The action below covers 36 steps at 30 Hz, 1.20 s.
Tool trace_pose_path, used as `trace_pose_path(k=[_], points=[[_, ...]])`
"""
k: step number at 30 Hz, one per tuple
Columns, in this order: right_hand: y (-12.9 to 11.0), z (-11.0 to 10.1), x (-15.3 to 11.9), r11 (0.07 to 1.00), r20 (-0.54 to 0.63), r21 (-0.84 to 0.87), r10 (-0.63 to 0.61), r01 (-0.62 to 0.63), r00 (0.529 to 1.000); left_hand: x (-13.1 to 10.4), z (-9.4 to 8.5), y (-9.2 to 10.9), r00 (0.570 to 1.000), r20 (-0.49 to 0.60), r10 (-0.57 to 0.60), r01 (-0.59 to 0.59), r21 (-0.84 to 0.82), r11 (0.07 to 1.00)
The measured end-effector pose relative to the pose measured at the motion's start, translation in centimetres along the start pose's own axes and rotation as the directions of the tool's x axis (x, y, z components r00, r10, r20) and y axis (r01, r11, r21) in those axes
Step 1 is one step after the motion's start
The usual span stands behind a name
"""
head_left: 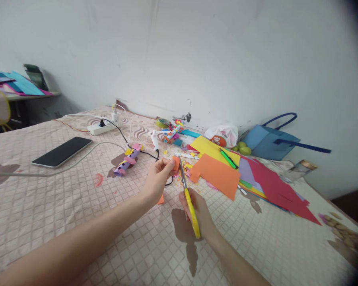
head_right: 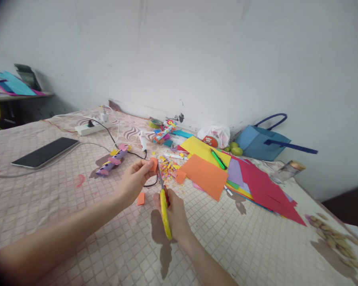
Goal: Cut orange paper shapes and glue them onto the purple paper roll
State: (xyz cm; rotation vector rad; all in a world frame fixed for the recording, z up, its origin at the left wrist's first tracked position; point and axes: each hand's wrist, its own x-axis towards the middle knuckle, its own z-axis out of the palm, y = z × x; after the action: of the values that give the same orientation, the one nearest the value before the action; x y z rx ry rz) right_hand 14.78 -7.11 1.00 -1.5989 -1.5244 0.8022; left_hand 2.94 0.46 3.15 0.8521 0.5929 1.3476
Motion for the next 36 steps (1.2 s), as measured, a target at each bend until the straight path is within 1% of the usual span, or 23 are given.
trace_pose_path(k=[10,24,36], points=[[-0.48,-0.27,-0.07,1.000,-0.011,0.000,-0.019,0.019,1.000,0.00,-0.01,0.19,1.000,0.005,-0.003,0.003,0.005,1.000],[-0.12,-0.20,-0.02,1.000,-0.037,-0.007,-0.025,0.025,0.999,-0.02,0.05,0.53,1.000,0.004,-0.004,0.004,0.005,1.000],[-0.02,-0.31,0.03,0.999,-0.036,-0.048,-0.021,0.019,0.999,0.29,-0.19,0.54,0.999,0.032,0.036,-0.038,0.051,0.998]])
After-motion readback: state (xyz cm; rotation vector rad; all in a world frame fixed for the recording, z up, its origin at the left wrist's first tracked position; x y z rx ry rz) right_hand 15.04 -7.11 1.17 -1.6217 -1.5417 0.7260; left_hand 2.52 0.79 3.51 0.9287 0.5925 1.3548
